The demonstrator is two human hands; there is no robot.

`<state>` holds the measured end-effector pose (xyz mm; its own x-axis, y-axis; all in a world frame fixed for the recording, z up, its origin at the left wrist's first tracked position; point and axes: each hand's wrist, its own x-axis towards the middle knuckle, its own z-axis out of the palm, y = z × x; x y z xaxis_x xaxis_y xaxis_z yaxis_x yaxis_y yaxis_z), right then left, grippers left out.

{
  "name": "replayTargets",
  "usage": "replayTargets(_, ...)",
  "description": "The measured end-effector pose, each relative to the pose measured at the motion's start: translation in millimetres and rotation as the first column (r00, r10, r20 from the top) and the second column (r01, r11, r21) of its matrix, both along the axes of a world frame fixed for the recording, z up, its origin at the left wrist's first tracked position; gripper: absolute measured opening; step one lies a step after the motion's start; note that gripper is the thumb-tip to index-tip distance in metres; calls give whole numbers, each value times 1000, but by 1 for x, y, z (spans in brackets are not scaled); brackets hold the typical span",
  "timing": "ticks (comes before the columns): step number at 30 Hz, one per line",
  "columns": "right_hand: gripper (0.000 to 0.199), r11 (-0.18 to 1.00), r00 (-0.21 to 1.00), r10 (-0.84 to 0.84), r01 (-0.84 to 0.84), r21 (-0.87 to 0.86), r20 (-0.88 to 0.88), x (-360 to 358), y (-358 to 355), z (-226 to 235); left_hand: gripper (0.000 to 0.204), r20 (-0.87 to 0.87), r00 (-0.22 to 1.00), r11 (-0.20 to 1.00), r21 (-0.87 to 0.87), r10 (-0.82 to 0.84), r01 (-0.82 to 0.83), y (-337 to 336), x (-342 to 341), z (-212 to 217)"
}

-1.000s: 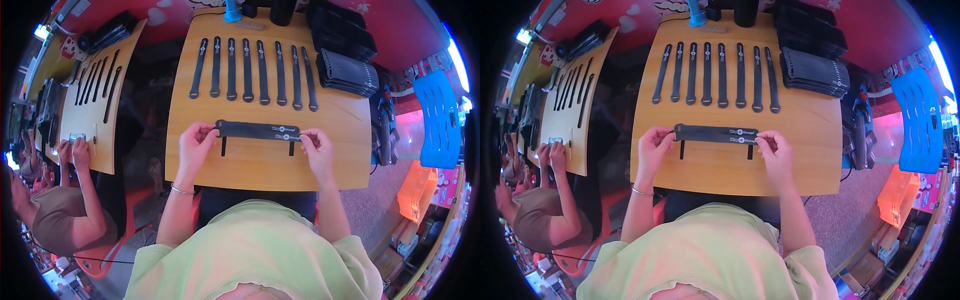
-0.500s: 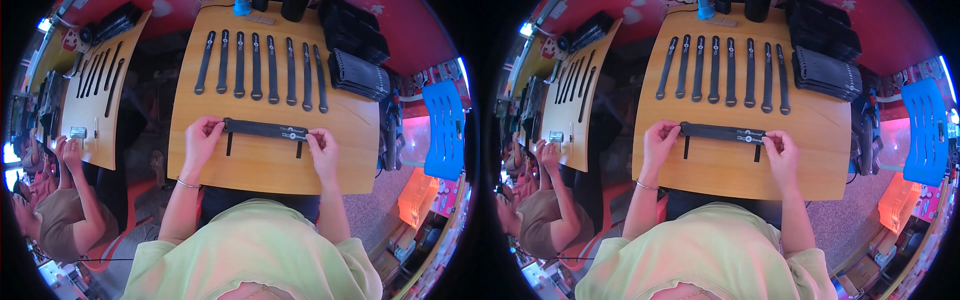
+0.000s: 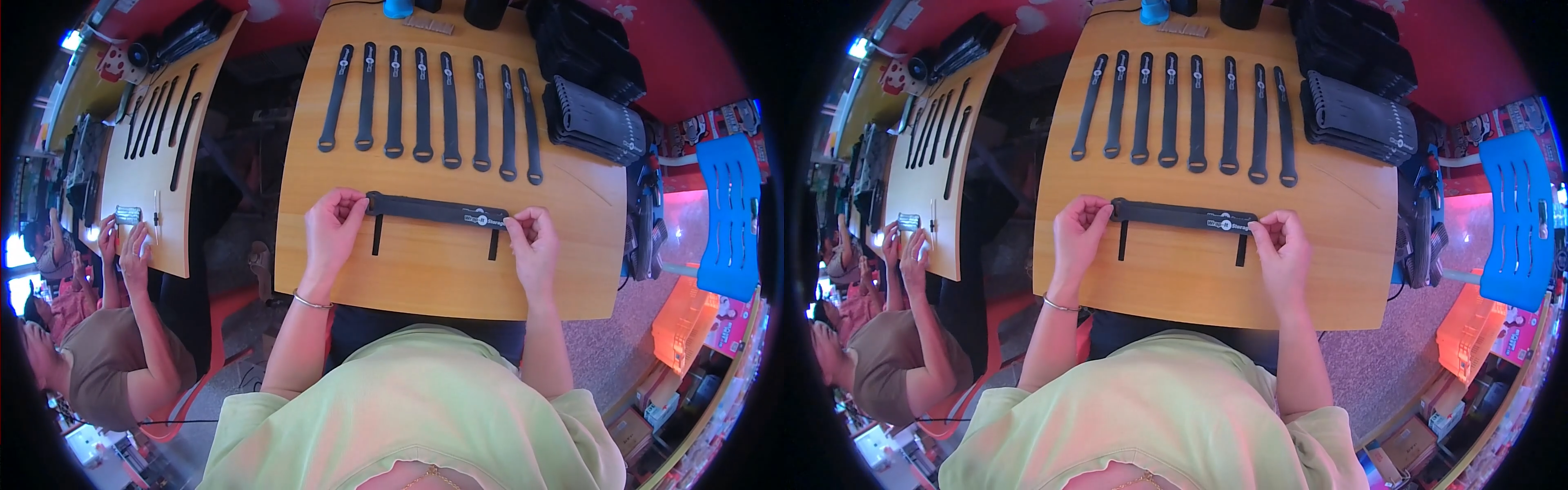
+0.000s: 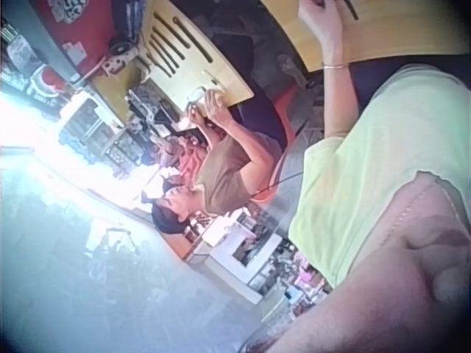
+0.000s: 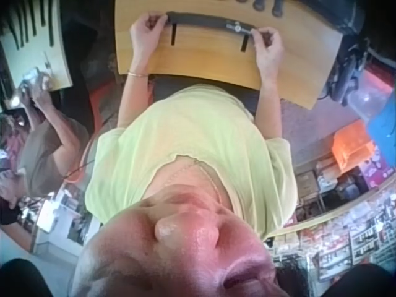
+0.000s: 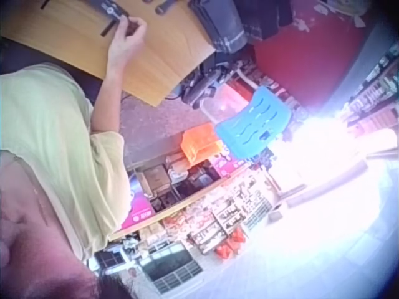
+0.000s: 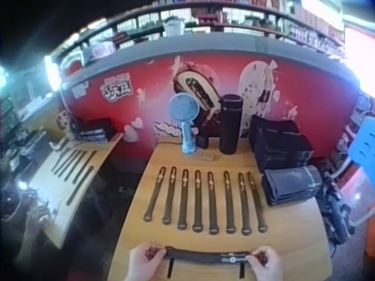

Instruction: The recorder is sorting, aligning, and stacking black textile straps on a table.

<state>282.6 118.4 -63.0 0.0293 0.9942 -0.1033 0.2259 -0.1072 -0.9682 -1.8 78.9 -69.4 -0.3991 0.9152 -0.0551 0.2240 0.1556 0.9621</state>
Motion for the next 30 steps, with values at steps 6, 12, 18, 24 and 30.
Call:
replayTargets(6, 15, 1000, 1000, -2, 2, 20, -1, 0, 0, -1, 4, -46, 999, 1000, 17, 20, -19, -1, 2, -4)
replayTargets(12, 17, 1000, 1000, -2, 2, 13, 22, 1, 1, -5, 4, -92, 995, 999, 29, 28, -25, -1, 2, -7)
replayTargets(18, 18, 1000, 997, -6, 5, 16, 71, 0, 1, -2, 5, -90, 995, 998, 53, 34, -30, -1, 5, -6)
replayTargets(24, 18, 996, 988, 19, -33, 85, 155, -2, 0, -4, 5, -97, 995, 998, 58, 38, -32, -2, 4, -8)
replayTargets(30, 17, 992, 973, 11, -40, 119, 232, -5, 0, 2, 5, -114, 993, 997, 71, 39, -31, -3, 4, -11)
